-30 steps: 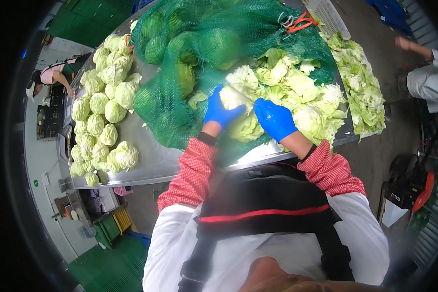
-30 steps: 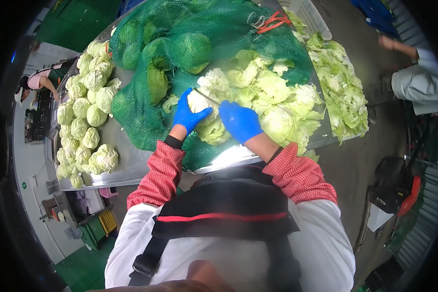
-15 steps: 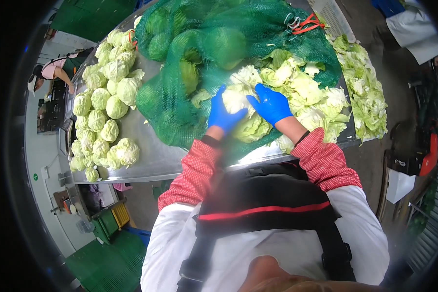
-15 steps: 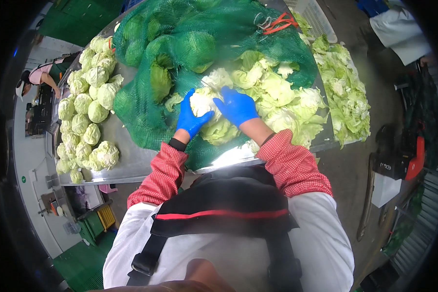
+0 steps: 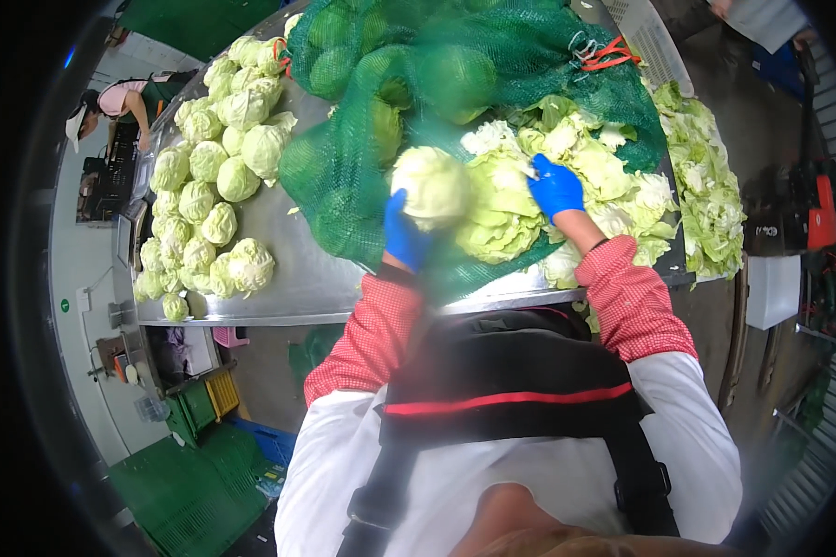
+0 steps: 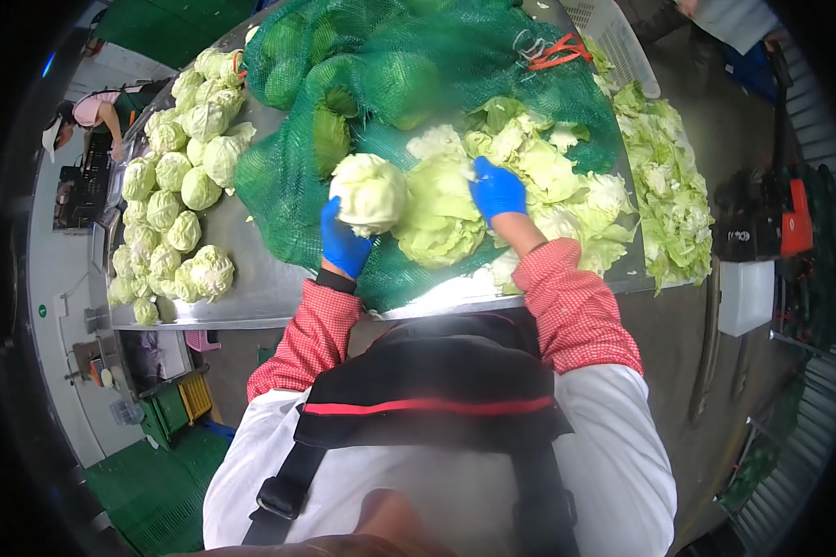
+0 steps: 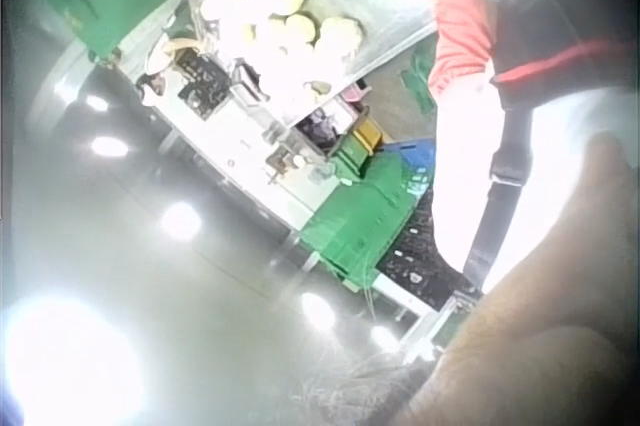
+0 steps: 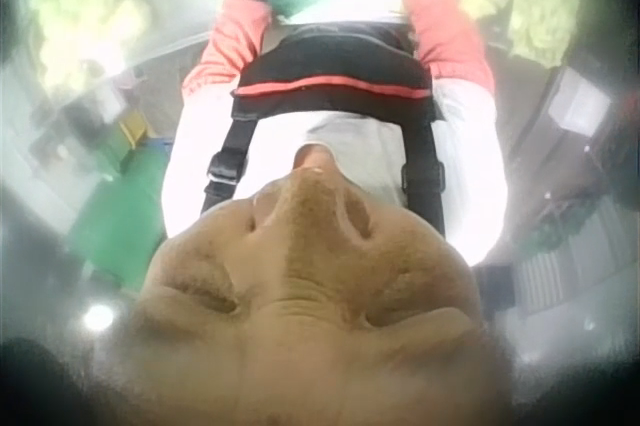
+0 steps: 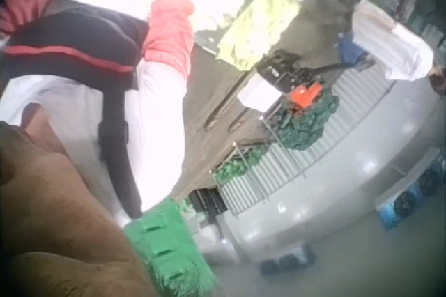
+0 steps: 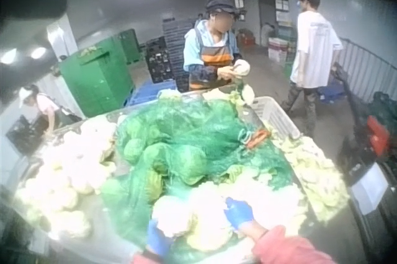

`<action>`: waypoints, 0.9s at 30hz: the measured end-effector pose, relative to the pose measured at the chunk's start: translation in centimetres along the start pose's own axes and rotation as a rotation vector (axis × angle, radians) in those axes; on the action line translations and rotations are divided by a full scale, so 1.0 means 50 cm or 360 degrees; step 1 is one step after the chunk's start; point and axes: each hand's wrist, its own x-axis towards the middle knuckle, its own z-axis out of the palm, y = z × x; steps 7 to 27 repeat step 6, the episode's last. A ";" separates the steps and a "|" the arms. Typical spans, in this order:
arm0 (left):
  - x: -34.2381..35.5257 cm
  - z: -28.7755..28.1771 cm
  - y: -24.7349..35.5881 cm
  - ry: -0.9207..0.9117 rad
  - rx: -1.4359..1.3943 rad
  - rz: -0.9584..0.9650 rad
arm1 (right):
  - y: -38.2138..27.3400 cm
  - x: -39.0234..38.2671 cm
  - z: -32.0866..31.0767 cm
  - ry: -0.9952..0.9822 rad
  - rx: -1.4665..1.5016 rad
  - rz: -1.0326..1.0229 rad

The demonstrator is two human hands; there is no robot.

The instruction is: The person takes cabbages from a mesh bag, trims and peels the outer leaves using a small knife and by hand, and places the cleaned cabbages on the table.

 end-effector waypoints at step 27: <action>0.023 0.027 0.024 -0.0136 -0.0658 -0.0156 | -0.136 -0.037 -0.136 0.0010 0.0195 -0.0171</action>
